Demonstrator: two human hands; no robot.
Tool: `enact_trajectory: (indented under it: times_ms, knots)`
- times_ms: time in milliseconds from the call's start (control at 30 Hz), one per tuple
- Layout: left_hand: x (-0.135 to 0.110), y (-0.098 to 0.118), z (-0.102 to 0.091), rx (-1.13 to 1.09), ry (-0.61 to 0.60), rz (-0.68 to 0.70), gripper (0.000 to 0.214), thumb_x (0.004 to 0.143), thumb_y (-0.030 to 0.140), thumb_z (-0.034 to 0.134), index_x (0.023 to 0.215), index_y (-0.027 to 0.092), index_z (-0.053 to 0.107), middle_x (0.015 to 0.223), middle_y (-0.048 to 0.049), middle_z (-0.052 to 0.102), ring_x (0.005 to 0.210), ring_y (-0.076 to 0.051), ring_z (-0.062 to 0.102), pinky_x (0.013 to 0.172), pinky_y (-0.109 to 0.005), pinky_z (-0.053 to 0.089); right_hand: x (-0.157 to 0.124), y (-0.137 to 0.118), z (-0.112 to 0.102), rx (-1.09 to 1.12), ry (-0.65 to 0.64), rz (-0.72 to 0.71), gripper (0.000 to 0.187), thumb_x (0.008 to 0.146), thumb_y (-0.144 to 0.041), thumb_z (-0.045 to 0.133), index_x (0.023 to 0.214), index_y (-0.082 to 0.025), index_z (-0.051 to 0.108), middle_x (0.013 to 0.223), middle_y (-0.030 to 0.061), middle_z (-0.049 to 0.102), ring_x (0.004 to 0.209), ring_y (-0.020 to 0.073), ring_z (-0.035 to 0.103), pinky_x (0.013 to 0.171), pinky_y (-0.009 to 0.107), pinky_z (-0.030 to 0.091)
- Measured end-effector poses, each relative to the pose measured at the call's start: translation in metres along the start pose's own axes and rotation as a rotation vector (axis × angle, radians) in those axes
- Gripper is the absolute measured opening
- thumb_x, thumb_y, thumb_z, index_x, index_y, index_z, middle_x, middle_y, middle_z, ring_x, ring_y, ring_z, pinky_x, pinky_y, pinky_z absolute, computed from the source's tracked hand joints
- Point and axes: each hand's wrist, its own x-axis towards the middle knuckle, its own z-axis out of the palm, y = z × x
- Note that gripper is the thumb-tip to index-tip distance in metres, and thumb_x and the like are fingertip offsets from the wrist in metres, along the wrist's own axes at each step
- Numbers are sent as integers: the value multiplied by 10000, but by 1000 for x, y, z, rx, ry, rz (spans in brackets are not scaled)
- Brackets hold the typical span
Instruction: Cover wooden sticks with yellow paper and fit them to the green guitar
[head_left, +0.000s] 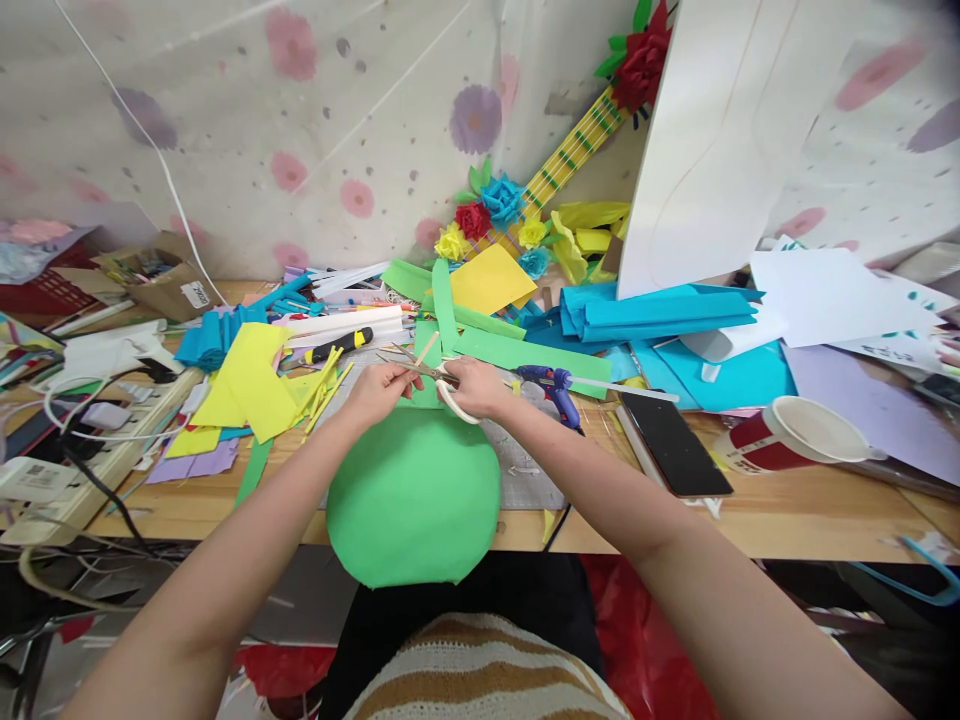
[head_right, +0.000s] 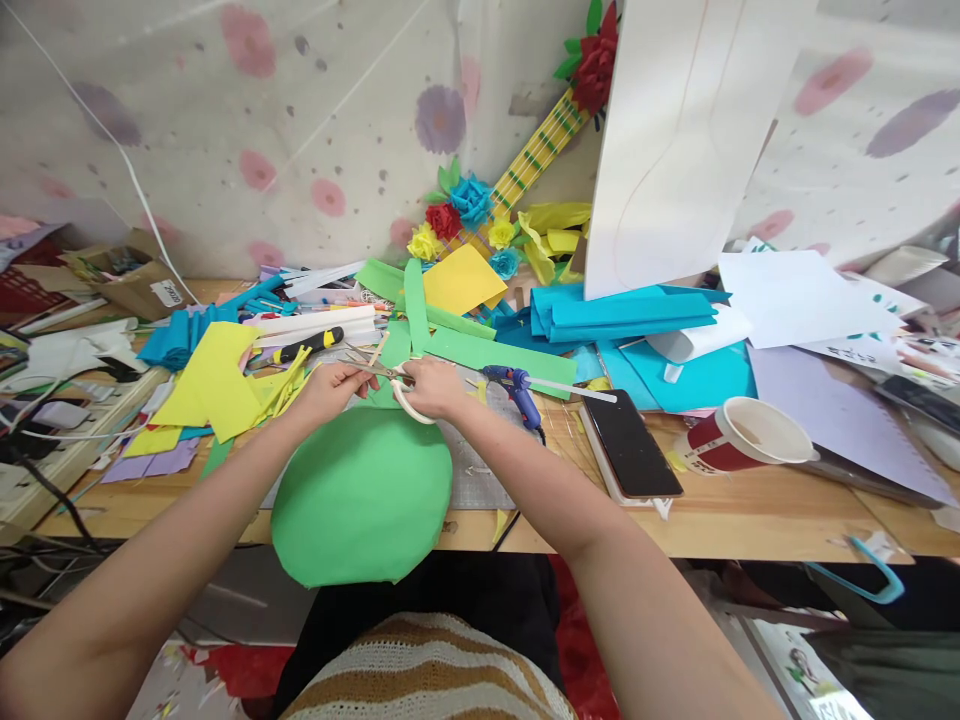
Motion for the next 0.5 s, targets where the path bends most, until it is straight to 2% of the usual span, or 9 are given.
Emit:
enact_trajectory:
  times_ms: [267, 500]
  knots:
    - [-4, 7, 1, 55, 49, -19, 304, 764, 360, 451, 661, 154, 650, 527, -3, 581, 449, -94, 465, 477, -217, 349, -2, -3, 0, -53, -33, 65, 338, 762, -439, 397, 745, -184, 618, 775, 69, 646, 690, 180, 545, 560, 262, 257]
    - [-2, 5, 4, 69, 69, -31, 272, 748, 343, 474, 709, 165, 676, 537, -3, 612, 460, -104, 505, 473, -212, 363, -5, -2, -4, -28, -35, 9, 338, 788, -425, 378, 789, -178, 609, 835, 64, 649, 746, 174, 548, 577, 251, 274]
